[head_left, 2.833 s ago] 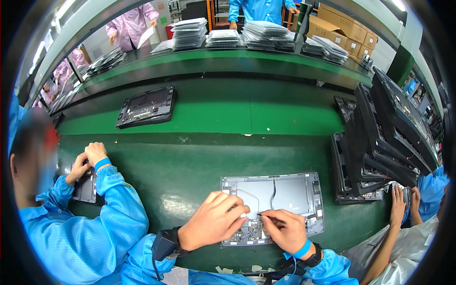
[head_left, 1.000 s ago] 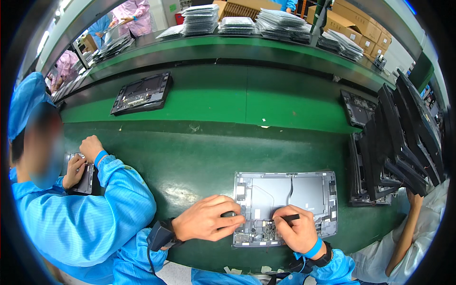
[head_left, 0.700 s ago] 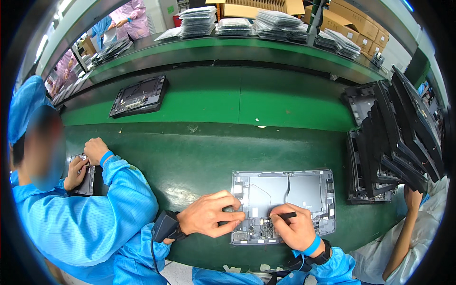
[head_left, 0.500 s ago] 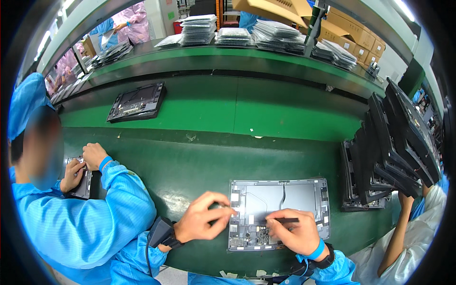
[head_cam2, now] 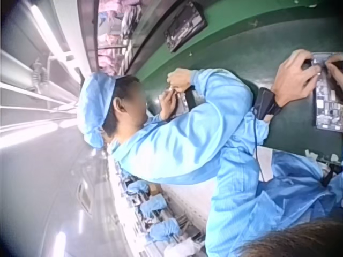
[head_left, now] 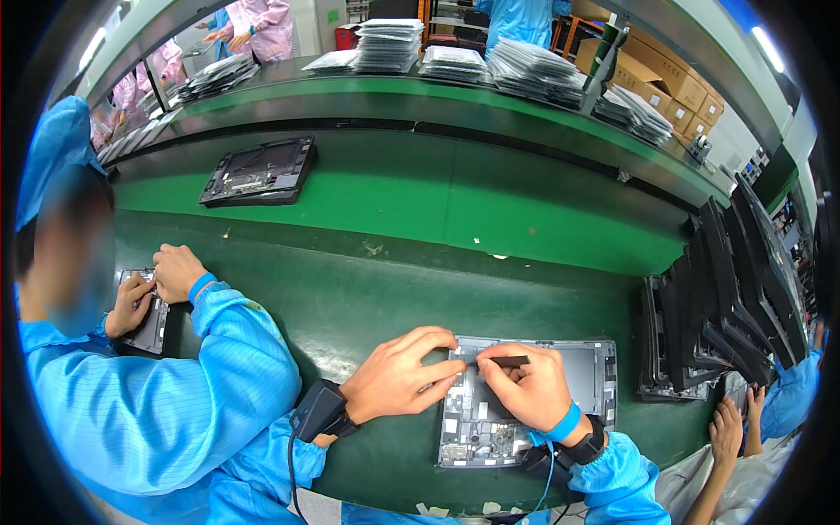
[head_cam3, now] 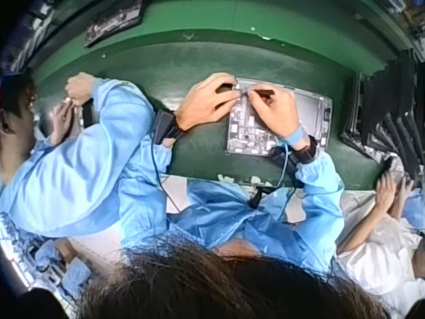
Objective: Assembling internal electronic components, batteries, and ribbon cables into tablet computer frames on a production line.
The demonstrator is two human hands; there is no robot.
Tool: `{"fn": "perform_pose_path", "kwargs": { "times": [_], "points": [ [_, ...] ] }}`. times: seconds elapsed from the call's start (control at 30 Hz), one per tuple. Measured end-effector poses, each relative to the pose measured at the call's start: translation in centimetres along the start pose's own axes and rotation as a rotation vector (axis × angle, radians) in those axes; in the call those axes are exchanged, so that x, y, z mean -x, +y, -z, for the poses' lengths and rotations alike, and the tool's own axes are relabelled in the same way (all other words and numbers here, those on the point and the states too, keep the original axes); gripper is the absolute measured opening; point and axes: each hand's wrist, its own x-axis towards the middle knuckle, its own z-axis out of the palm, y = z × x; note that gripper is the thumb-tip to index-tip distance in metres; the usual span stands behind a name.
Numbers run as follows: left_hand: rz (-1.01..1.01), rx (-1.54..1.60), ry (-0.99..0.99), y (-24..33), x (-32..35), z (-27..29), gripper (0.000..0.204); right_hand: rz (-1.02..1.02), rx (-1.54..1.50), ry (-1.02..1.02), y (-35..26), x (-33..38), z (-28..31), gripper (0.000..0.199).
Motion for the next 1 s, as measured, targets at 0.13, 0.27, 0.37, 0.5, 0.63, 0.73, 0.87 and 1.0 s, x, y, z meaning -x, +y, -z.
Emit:
{"fn": "perform_pose_path", "kwargs": {
  "times": [0.13,0.27,0.37,0.5,0.63,0.73,0.87,1.0],
  "points": [
    [0.033,0.023,-0.012,-0.1,0.0,0.4,0.021,0.110,0.067,-0.008,0.0,-1.0,0.2,0.011],
    [0.044,0.058,-0.073,-1.0,-0.7,0.3,0.021,0.254,0.129,-0.019,1.6,-1.7,0.3,0.010],
    [0.105,0.176,-0.085,-1.3,-0.7,0.0,0.020,0.166,0.052,-0.050,2.0,-1.7,0.5,0.010],
    [0.094,0.193,-0.086,-1.2,-1.0,0.5,0.019,0.130,-0.004,-0.084,2.0,-1.6,0.5,0.010],
    [0.098,0.272,-0.052,-1.5,-0.6,0.3,0.021,0.120,-0.025,-0.152,2.0,-1.6,0.5,0.011],
    [0.058,0.320,0.016,-1.5,-0.5,0.0,0.020,0.122,-0.001,-0.151,2.1,-1.5,0.5,0.010],
    [0.049,0.241,0.002,-1.1,-0.8,0.4,0.023,0.219,0.077,-0.108,2.6,-1.5,0.2,0.008],
    [-0.012,0.082,-0.040,-1.1,-1.1,0.6,0.023,0.268,0.068,-0.099,2.8,-1.5,0.2,0.010]
  ]
}}
